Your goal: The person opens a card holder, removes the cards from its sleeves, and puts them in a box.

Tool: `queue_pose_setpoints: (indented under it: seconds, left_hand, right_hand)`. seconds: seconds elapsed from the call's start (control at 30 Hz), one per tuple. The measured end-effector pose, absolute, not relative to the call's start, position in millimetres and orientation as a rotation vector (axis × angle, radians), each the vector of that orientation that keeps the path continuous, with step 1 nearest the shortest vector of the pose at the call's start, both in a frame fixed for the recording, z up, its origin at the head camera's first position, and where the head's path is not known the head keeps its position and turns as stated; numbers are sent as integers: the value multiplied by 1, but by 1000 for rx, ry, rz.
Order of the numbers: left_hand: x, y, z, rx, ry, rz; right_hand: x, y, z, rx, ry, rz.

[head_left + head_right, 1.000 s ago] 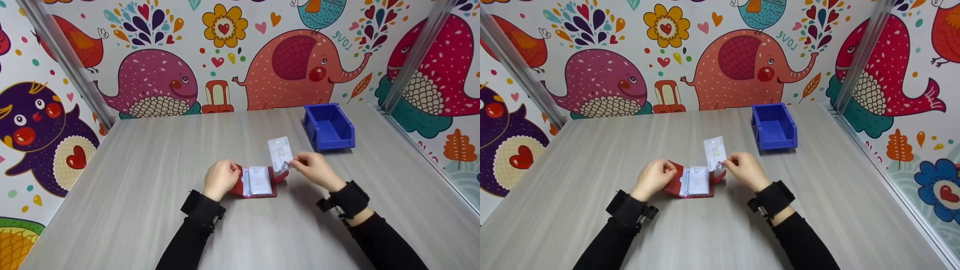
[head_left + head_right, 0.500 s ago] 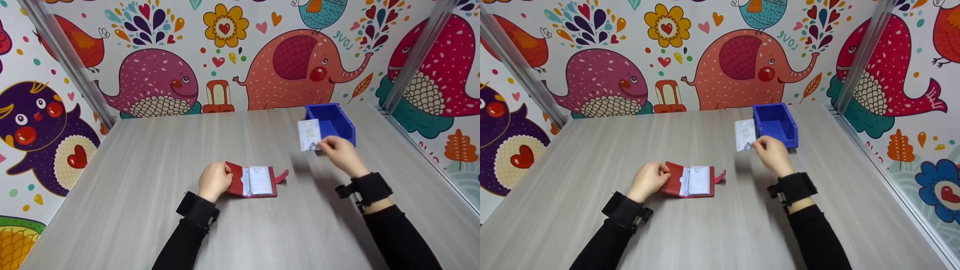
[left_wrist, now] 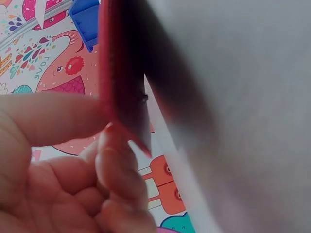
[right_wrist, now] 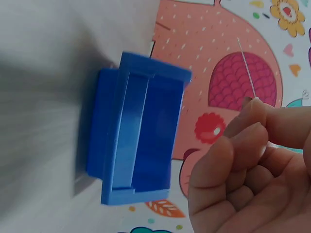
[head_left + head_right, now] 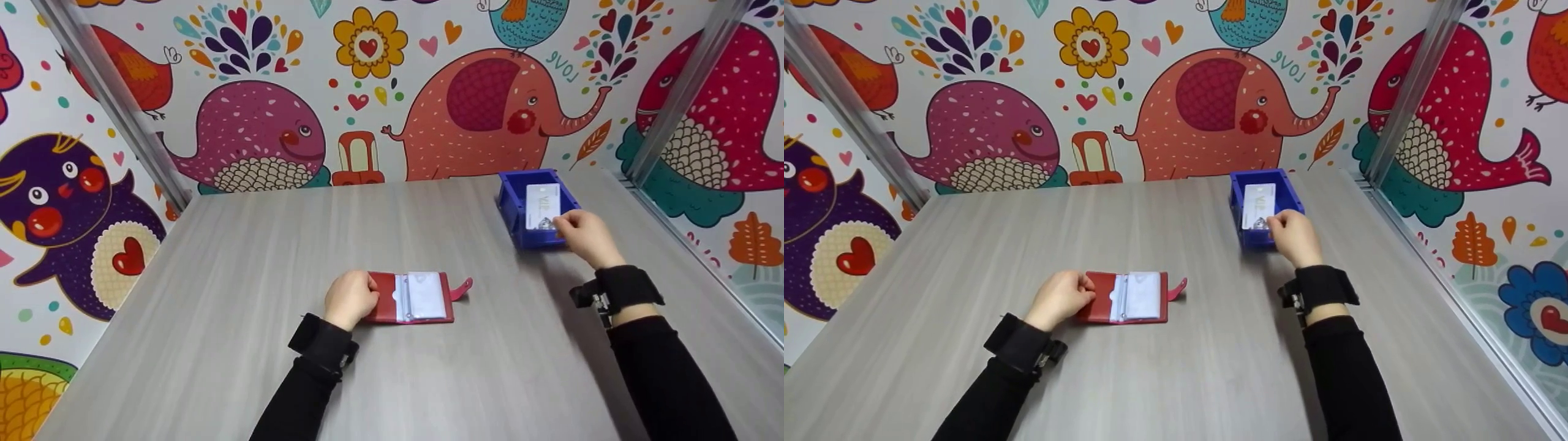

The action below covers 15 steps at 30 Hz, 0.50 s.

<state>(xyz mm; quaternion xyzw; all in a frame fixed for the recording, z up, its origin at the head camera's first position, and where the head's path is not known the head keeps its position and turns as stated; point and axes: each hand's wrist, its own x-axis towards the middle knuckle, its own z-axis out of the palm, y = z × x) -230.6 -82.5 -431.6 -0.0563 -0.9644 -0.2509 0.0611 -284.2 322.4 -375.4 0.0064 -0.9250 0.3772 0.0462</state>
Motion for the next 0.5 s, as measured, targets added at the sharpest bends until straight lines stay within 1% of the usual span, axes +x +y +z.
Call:
queue_pose_setpoints:
  seconds: [0.5]
  left_hand:
    - [-231,-80,-432,-170,-2990,-686]
  right_hand:
    - [-304,337,-383,-141,-2813,1140]
